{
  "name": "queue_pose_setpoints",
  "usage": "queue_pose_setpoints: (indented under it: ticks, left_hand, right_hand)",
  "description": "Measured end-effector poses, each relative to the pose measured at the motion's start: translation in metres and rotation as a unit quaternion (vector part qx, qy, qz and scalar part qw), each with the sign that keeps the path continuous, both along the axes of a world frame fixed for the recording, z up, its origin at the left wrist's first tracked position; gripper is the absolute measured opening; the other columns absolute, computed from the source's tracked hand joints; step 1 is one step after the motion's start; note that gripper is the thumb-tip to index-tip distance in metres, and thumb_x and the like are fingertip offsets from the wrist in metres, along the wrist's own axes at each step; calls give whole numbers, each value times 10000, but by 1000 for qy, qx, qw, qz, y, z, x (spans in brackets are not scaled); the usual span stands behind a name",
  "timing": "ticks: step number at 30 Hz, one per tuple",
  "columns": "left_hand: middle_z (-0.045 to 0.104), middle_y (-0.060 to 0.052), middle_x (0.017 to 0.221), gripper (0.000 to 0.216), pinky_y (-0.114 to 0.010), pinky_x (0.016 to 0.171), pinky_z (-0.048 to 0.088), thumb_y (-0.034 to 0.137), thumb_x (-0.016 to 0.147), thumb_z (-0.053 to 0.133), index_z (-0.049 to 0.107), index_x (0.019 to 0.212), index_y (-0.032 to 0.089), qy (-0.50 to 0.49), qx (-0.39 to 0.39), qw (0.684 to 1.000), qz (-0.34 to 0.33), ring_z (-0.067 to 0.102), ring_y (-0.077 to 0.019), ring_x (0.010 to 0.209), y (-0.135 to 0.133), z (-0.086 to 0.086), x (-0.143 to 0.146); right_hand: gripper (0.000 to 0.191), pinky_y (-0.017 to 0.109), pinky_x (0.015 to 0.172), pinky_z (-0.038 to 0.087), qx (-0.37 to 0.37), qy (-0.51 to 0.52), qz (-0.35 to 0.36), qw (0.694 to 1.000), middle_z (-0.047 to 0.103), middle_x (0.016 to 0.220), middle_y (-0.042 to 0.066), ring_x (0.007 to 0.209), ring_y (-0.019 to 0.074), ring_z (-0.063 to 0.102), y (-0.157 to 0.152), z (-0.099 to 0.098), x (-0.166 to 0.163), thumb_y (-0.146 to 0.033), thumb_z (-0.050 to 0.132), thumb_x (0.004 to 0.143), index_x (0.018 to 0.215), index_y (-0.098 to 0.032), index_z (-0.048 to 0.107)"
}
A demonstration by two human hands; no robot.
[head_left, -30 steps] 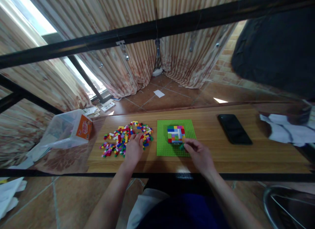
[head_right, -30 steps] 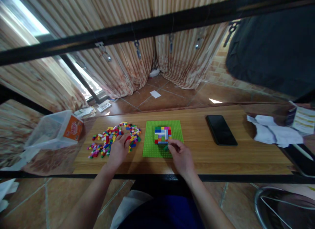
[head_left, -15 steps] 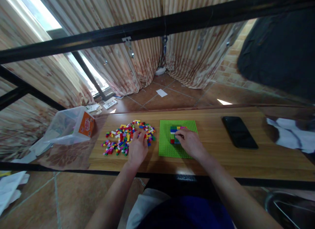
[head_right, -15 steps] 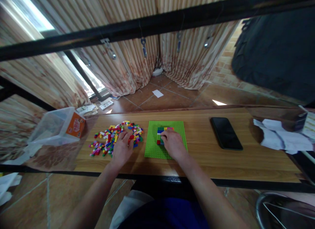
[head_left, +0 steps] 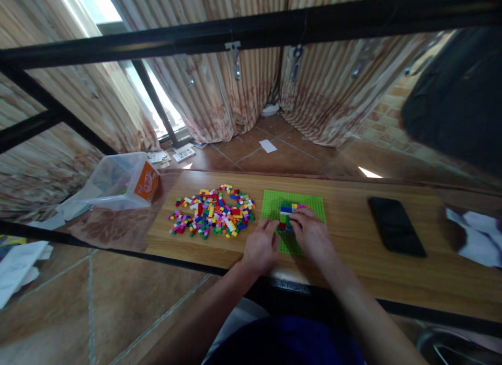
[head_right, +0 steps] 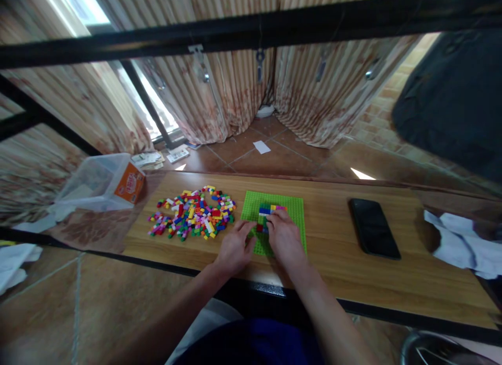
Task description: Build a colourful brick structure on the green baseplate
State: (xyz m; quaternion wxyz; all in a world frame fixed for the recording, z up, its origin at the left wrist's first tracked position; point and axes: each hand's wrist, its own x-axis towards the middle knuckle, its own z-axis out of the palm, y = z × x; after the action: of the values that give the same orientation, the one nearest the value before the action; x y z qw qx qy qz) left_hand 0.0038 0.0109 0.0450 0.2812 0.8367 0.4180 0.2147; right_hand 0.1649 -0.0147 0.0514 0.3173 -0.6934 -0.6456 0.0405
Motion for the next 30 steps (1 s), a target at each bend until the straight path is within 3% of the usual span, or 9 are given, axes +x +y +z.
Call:
queue_pose_setpoints:
  ticks: [16, 26, 30]
  left_hand:
    - [534, -112, 1228, 509, -379, 891, 541, 207, 902, 428, 399, 1410, 190, 61, 36, 996, -48, 584, -236, 1035, -6, -7, 8]
    - [531, -139, 1208, 587, -385, 900, 536, 147, 856, 428, 353, 1438, 140, 86, 48, 993, -72, 588, -250, 1029, -5, -9, 8]
    - [506, -168, 1276, 581, -396, 984, 500, 142, 856, 444, 360, 1430, 106, 79, 61, 993, -66, 560, -261, 1121, -7, -5, 5]
  right_hand:
    - [349, 299, 746, 481, -30, -18, 10, 999, 653, 880, 87, 794, 178, 591, 0, -4, -5, -211, 375, 936, 718, -188, 647]
    - [293, 305, 802, 477, -69, -91, 59, 992, 618, 829, 89, 810, 191, 575, 0, -3, -6, -103, 378, 900, 750, -175, 620]
    - [336, 315, 850, 487, -36, -74, 66, 994, 653, 905, 106, 885, 192, 609, -2, 5, -3, -104, 337, 920, 831, -155, 657]
